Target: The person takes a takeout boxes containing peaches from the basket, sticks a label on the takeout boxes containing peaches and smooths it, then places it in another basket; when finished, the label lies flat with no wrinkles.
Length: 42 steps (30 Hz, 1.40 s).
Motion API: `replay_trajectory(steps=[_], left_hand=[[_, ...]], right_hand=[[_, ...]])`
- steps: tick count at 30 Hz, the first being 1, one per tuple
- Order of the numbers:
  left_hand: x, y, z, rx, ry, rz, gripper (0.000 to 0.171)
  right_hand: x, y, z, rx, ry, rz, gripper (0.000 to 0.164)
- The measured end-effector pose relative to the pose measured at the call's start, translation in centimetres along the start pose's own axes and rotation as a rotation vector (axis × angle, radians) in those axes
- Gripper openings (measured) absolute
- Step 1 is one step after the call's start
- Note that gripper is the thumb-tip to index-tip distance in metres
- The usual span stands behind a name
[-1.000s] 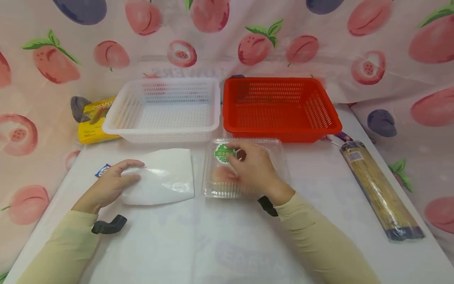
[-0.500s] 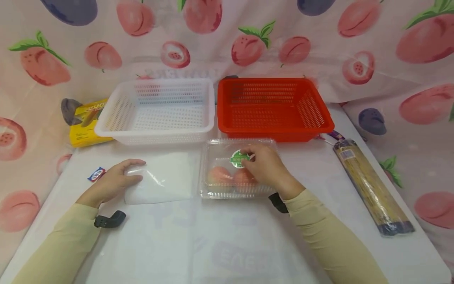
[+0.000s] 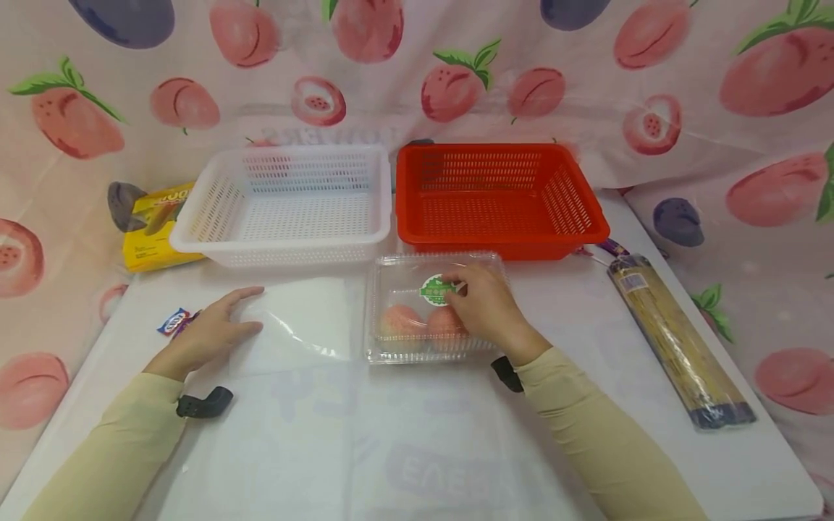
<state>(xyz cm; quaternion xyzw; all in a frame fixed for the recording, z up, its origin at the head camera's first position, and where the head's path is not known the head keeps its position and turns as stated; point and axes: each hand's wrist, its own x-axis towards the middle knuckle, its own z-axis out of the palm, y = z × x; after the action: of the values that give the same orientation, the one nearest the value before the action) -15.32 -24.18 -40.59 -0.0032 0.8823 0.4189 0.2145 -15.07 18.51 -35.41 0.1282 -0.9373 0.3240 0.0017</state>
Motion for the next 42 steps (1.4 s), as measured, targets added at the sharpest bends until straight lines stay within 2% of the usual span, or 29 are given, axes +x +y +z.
replay_trajectory(steps=[10,14,18,22,29,34,38,42], left_hand=[[0.0,0.0,0.2,0.006,0.006,-0.014,0.072],[0.1,0.0,0.3,0.024,0.029,-0.006,0.072],[0.2,0.0,0.3,0.054,0.069,0.019,0.07],[0.1,0.2,0.2,0.098,0.119,0.044,0.068],[-0.4,1.4,0.4,0.126,0.205,0.117,0.065],[-1.1,2.6,1.5,0.062,0.212,0.179,0.063],[-1.5,3.6,3.0,-0.025,0.162,0.209,0.063],[-1.7,4.7,4.8,-0.101,0.11,0.251,0.061]], right_hand=[[-0.2,0.1,0.5,-0.088,0.046,-0.051,0.026],[-0.3,0.1,0.7,-0.096,0.059,-0.103,0.022],[-0.3,0.2,0.8,-0.085,0.034,-0.145,0.022],[-0.1,0.2,0.8,-0.033,-0.015,-0.136,0.028],[0.0,-0.1,0.8,0.073,-0.075,-0.053,0.034],[0.2,-0.1,0.9,0.106,-0.108,-0.077,0.036],[0.0,0.0,0.7,0.135,-0.124,-0.064,0.038],[-0.8,0.1,-0.3,0.163,-0.092,-0.04,0.038]])
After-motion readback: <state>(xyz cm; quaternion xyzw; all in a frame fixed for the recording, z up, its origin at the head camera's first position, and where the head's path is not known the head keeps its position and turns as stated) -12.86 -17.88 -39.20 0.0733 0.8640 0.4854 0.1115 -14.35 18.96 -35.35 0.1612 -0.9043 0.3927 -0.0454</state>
